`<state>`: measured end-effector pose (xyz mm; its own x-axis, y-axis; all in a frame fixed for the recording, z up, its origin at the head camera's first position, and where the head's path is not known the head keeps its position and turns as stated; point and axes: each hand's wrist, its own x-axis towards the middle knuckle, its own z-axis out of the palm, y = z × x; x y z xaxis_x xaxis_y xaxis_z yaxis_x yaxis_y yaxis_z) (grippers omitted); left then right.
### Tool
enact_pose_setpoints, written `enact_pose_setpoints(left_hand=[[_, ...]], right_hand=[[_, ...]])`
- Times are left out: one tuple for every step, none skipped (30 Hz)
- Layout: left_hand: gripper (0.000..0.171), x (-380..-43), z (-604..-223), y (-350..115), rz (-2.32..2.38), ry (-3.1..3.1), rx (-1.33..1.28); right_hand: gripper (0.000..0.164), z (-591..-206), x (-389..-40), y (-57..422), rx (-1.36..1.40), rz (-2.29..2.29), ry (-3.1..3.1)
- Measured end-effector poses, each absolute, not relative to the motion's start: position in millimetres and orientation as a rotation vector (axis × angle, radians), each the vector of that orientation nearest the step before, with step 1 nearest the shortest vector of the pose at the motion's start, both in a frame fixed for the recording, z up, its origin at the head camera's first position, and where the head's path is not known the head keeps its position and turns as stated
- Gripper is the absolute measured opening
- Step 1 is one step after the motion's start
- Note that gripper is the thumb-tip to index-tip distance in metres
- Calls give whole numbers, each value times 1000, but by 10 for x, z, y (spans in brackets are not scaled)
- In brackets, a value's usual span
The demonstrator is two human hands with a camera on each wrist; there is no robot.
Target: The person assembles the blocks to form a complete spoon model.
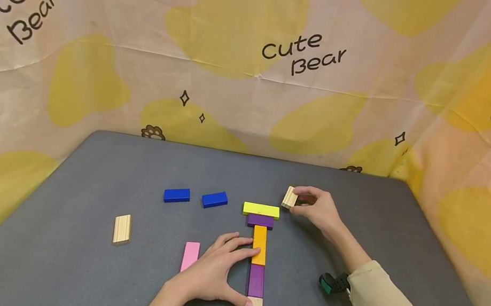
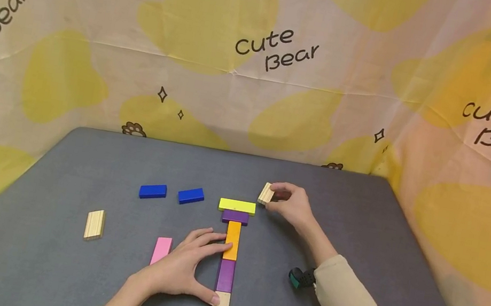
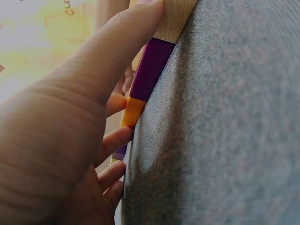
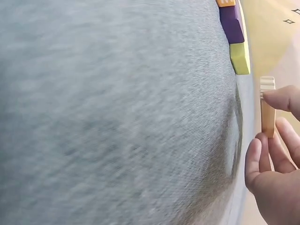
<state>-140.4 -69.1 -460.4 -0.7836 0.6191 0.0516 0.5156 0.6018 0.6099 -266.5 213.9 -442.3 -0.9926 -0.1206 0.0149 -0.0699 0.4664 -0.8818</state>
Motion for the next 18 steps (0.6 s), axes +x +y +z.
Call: enact_pose_setpoints(left_hand=[[98, -1405, -4603, -691, 932, 2659, 950], [98, -1406, -4603, -692, 930, 2657, 948], [98, -1407, -4603, -693, 929, 2655, 946], [98, -1408, -4603, -693, 929, 2653, 944], [98, -1408, -4603, -694, 930, 2650, 942], [99, -1409, -4604, -695, 929, 2648, 940], [99, -1409, -4604, -696, 929, 2648, 938], [99, -1409, -4605, -697, 928, 2648, 937], [99, -1410, -4607, -698, 927, 2649, 937], [99, -1410, -4608, -698, 925, 2650, 936], [99, -1411, -4610, -698, 923, 2651, 936], [99, -1412, -4613, -699, 921, 2651, 936], [99, -1413, -4614, -699, 921, 2652, 935], [99, -1414, -4616, -699, 919, 2652, 935], [99, -1415, -4617, -699, 917, 2653, 935], [99, -1416, -4619, -699, 917, 2653, 934], [99, -1417, -4620, -699, 918, 2651, 932], [99, -1418, -4621, -700, 918, 2650, 929]], right_hand=[[45, -4417, -2684, 2120, -171, -1579, 2648], [45, -4416, -2705, 2106, -171, -1567, 2651], [45, -4414, -2721, 2092, -168, -1562, 2647], [46, -4415, -2740, 2080, -174, -1556, 2646], [46, -4417, -2756, 2069, -176, -1554, 2639], [46, -4422, -2773, 2060, -177, -1552, 2635], [46, -4428, -2787, 2050, -176, -1553, 2630], [46, -4439, -2802, 2042, -178, -1551, 2630], [46, -4446, -2811, 2031, -176, -1549, 2628], [47, -4457, -2822, 2023, -174, -1546, 2627], [46, -4467, -2831, 2015, -165, -1547, 2624], [46, -4478, -2840, 2007, -160, -1549, 2621], [47, -4487, -2847, 2000, -157, -1550, 2618], [47, -4496, -2855, 1995, -154, -1550, 2615], [47, -4501, -2861, 1991, -152, -1550, 2612], [47, -4507, -2868, 1989, -152, -1550, 2608], [48, -4511, -2875, 1990, -158, -1546, 2604], [48, -4517, -2884, 1992, -163, -1542, 2599]])
